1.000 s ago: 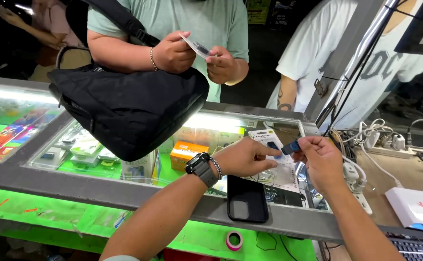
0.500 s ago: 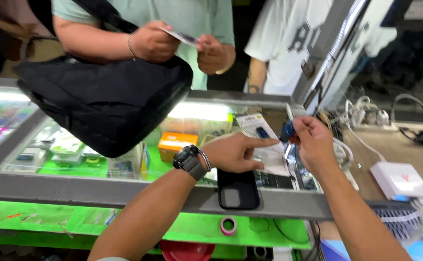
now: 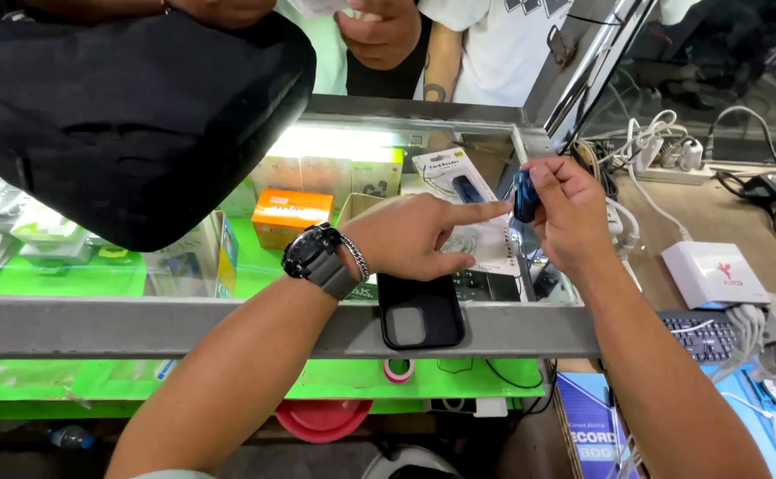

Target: The person inspects a mobile phone screen, selects a packaged card reader from a display wall, and then shows it to customers at a service counter.

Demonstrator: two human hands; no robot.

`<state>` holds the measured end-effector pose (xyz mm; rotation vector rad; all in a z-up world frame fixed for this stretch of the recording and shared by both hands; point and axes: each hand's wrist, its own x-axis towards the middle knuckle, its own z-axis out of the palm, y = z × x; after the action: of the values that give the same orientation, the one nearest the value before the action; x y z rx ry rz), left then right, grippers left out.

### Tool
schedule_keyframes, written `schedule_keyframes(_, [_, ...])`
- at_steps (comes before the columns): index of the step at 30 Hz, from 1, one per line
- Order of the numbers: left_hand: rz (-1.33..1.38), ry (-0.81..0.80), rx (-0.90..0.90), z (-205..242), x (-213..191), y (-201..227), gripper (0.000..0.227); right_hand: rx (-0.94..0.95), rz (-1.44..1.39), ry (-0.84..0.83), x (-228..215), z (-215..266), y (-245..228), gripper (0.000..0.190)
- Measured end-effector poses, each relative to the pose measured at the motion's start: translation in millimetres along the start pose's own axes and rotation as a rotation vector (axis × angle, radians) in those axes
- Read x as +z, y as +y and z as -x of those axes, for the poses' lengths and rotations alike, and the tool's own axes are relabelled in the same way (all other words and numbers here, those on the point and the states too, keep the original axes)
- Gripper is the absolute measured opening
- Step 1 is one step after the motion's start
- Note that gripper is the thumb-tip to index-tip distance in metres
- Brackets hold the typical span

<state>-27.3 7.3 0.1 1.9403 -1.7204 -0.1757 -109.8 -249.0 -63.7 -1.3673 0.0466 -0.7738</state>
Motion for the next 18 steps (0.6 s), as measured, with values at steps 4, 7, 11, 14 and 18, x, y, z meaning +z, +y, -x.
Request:
schedule_keyframes(4, [-0.015, 0.007, 0.021, 0.6, 5.6, -2.5, 0.074, 0.005, 0.003, -0.001, -4.7, -1.0, 5.4, 0.017])
schedule_keyframes(7, [-0.023, 0.022, 0.053, 0.3, 5.5, -1.7, 0.074, 0.004, -0.023, 0.002, -7.4, -3.9, 11.3, 0.017])
schedule_keyframes(11, [-0.018, 0.013, 0.043, -1.5, 4.7, -2.8, 0.075, -0.004, 0.000, -0.020, -8.9, -5.6, 16.6, 0.017])
schedule_keyframes(14, [0.009, 0.004, 0.005, -1.3, 2.4, -4.6, 0.075, -0.008, 0.018, -0.031, -3.5, 1.4, 11.1, 0.017])
schedule_keyframes(18, [0.053, 0.020, 0.002, -0.7, -2.3, -6.5, 0.075, 0.001, 0.077, -0.078, 1.6, 6.6, 1.4, 0.019])
